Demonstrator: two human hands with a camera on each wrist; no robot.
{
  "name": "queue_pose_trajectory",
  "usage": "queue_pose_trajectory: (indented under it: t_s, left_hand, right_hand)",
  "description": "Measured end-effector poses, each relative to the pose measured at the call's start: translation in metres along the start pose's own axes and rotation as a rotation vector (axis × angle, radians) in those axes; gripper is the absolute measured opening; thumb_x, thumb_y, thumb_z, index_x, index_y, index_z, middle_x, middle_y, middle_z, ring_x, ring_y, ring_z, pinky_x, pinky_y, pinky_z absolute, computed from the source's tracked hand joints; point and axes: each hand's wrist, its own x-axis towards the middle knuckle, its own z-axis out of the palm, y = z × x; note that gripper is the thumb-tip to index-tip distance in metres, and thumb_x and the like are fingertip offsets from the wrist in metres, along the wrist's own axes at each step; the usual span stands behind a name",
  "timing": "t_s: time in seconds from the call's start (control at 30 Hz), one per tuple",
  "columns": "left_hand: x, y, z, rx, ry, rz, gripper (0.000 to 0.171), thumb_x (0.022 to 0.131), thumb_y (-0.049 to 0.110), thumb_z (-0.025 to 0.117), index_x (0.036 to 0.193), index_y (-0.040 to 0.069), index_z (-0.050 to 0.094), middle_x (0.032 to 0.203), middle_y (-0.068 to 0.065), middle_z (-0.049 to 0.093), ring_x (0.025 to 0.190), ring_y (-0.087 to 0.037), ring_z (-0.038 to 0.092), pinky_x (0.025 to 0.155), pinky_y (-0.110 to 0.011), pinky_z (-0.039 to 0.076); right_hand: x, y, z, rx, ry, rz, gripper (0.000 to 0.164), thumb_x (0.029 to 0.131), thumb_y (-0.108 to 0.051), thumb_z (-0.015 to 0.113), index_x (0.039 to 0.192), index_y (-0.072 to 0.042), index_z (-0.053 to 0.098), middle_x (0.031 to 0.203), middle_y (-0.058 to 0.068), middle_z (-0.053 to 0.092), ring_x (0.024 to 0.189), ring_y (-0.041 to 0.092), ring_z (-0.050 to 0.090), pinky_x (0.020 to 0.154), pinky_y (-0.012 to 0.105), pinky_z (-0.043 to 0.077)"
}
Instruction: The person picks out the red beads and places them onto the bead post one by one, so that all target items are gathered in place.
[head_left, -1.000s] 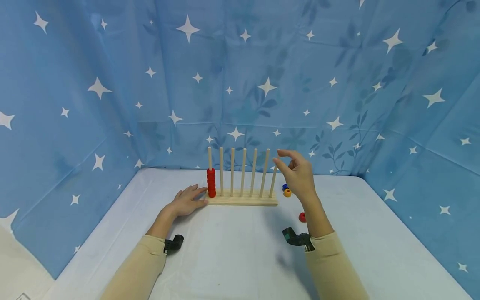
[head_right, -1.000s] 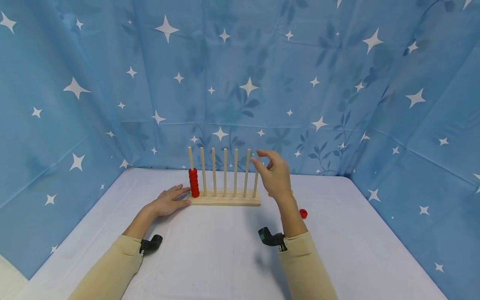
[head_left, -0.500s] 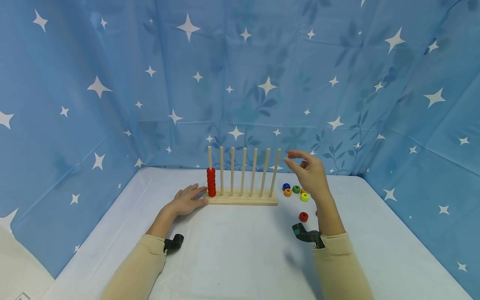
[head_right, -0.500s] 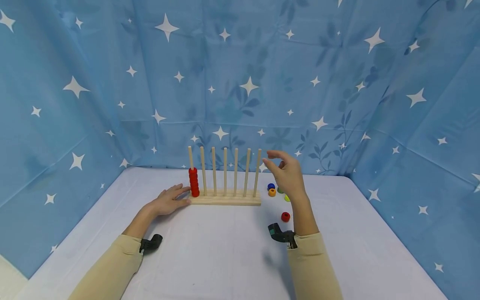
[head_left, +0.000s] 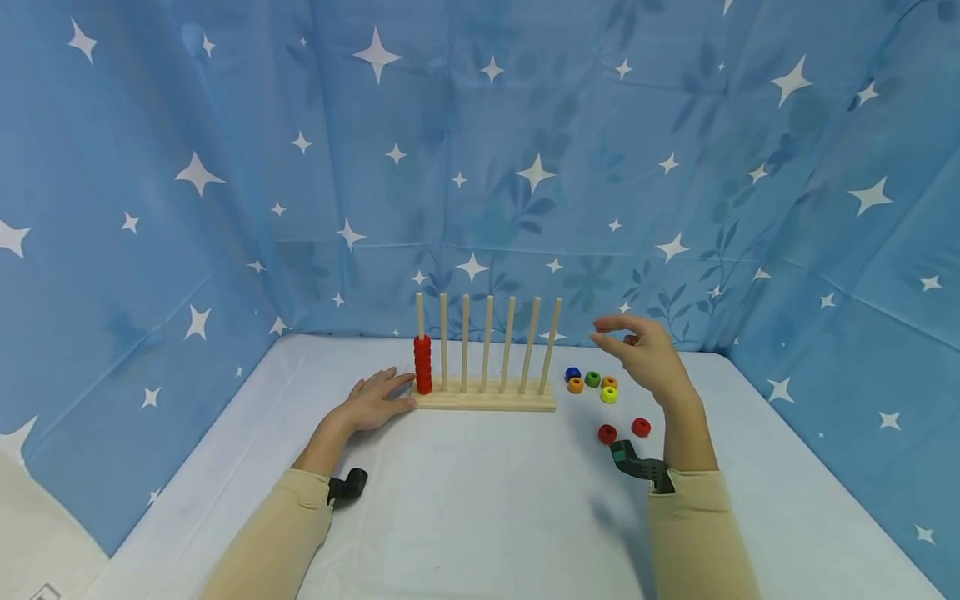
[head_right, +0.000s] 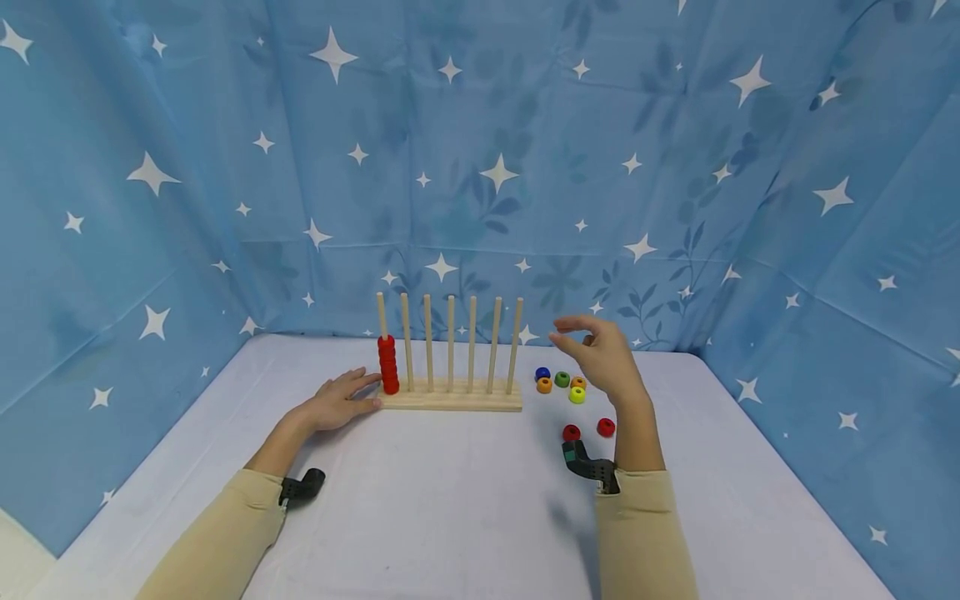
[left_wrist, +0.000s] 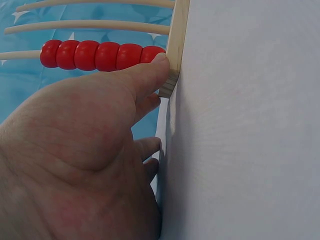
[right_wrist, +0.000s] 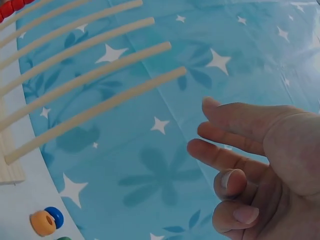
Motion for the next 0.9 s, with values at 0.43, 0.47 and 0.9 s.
queue_pose_trajectory:
  t_s: [0.43, 0.47, 0.9]
  left_hand:
    - [-0.009, 0.009, -0.004, 0.012, -0.007, 0.01, 0.067, 0.105, 0.044, 0.058, 0.161, 0.012, 0.04, 0.17, -0.029, 0.02, 0.158, -0.051, 0.01, 0.124, -0.071, -0.001]
    - [-0.009, 0.011, -0.005, 0.015, -0.008, 0.009, 0.067, 0.105, 0.044, 0.058, 0.161, 0.012, 0.04, 0.17, -0.029, 0.02, 0.158, -0.052, 0.01, 0.124, -0.071, -0.001]
    - [-0.009, 0.015, -0.006, 0.028, -0.011, 0.006, 0.066, 0.105, 0.042, 0.058, 0.16, 0.011, 0.041, 0.169, -0.03, 0.021, 0.157, -0.053, 0.012, 0.123, -0.073, 0.001]
  right_hand:
    - [-0.004, 0.019, -0.011, -0.04, -0.081, 0.091, 0.045, 0.102, -0.042, 0.066, 0.134, -0.01, 0.068, 0.136, 0.015, 0.067, 0.104, 0.032, 0.059, 0.08, 0.038, 0.053]
    - [-0.004, 0.02, -0.012, -0.044, -0.084, 0.096, 0.045, 0.102, -0.042, 0.067, 0.134, -0.01, 0.068, 0.137, 0.016, 0.067, 0.104, 0.032, 0.059, 0.079, 0.037, 0.052]
    - [-0.002, 0.038, -0.011, -0.093, -0.205, 0.121, 0.033, 0.099, -0.027, 0.073, 0.125, -0.006, 0.073, 0.133, 0.02, 0.067, 0.104, 0.033, 0.057, 0.077, 0.035, 0.051]
